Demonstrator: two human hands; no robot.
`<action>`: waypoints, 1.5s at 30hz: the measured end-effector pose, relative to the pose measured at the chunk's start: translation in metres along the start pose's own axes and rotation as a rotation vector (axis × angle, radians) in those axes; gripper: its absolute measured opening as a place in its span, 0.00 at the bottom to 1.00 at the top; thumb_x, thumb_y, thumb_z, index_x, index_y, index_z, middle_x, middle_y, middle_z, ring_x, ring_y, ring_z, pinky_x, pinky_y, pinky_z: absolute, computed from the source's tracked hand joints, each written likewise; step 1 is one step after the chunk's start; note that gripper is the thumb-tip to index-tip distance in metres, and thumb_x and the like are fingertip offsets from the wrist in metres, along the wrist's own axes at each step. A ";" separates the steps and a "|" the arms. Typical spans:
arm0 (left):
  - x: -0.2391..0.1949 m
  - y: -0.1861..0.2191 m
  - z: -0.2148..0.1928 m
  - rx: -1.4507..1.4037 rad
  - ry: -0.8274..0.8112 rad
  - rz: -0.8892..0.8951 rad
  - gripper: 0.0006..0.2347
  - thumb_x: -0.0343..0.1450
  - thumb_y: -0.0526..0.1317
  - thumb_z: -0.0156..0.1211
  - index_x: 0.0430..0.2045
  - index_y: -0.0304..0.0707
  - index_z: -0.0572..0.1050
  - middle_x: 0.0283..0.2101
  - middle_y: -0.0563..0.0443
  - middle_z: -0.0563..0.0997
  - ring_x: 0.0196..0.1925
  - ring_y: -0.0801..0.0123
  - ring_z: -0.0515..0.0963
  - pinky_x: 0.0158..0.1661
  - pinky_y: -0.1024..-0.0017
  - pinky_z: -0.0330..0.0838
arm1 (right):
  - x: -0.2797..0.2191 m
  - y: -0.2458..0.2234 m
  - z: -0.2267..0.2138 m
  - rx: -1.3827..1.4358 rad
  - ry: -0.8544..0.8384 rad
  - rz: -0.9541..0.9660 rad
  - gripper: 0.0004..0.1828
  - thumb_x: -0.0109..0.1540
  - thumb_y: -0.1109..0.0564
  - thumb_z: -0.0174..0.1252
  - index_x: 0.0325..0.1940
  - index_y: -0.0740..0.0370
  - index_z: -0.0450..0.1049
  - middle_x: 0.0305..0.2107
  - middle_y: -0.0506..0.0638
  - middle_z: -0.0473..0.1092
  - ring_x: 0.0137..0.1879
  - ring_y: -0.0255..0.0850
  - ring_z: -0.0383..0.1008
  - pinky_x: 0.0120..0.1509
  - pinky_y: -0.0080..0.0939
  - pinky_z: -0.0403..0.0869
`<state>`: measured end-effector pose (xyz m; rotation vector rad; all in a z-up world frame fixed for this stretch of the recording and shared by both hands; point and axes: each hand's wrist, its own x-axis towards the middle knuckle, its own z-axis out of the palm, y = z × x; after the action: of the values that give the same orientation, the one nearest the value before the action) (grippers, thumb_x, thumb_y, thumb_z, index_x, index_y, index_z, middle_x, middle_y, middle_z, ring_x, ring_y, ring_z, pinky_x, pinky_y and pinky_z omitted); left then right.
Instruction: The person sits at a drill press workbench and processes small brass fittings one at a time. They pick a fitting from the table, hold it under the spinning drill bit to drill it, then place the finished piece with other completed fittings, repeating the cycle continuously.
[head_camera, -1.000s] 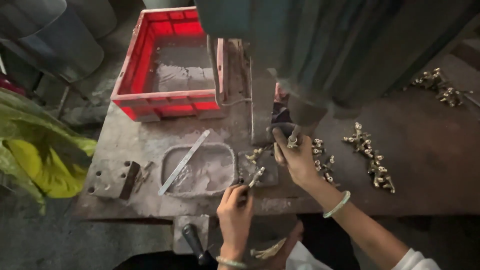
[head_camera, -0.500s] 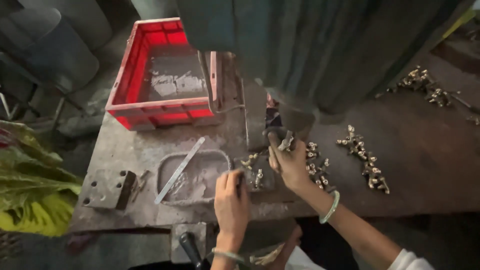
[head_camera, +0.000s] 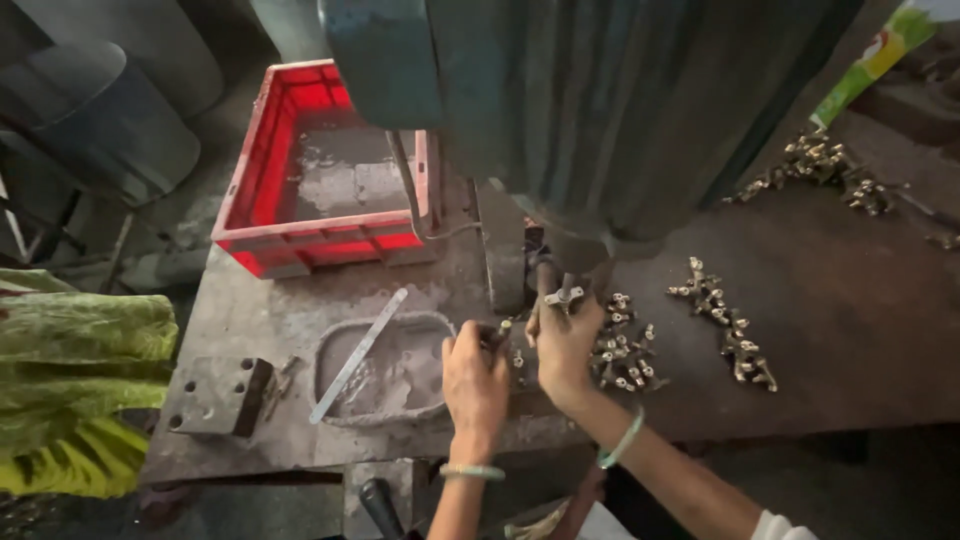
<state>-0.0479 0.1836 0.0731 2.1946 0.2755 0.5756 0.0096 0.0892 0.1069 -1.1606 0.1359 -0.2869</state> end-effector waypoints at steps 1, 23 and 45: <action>-0.005 0.002 -0.012 0.006 0.001 0.003 0.09 0.66 0.33 0.68 0.35 0.36 0.75 0.36 0.45 0.81 0.44 0.50 0.77 0.42 0.56 0.73 | -0.001 0.003 0.001 0.007 0.000 0.002 0.16 0.65 0.53 0.62 0.29 0.59 0.64 0.13 0.44 0.63 0.15 0.32 0.62 0.17 0.35 0.58; -0.008 0.123 -0.099 -0.877 0.080 -0.144 0.17 0.68 0.29 0.67 0.52 0.33 0.75 0.41 0.49 0.86 0.41 0.78 0.84 0.39 0.80 0.77 | 0.078 -0.022 -0.062 -0.518 -0.986 0.300 0.12 0.63 0.54 0.63 0.48 0.60 0.78 0.22 0.41 0.72 0.23 0.28 0.66 0.23 0.32 0.63; -0.037 0.058 -0.062 -0.838 0.072 -0.259 0.16 0.68 0.27 0.65 0.52 0.32 0.77 0.40 0.49 0.85 0.41 0.77 0.83 0.43 0.79 0.78 | 0.030 -0.018 -0.035 -0.196 -0.542 0.223 0.12 0.67 0.53 0.59 0.38 0.66 0.78 0.13 0.44 0.66 0.13 0.30 0.57 0.17 0.34 0.54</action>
<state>-0.1110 0.1745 0.1411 1.3096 0.2841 0.5019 0.0261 0.0428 0.1102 -1.3665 -0.1868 0.2467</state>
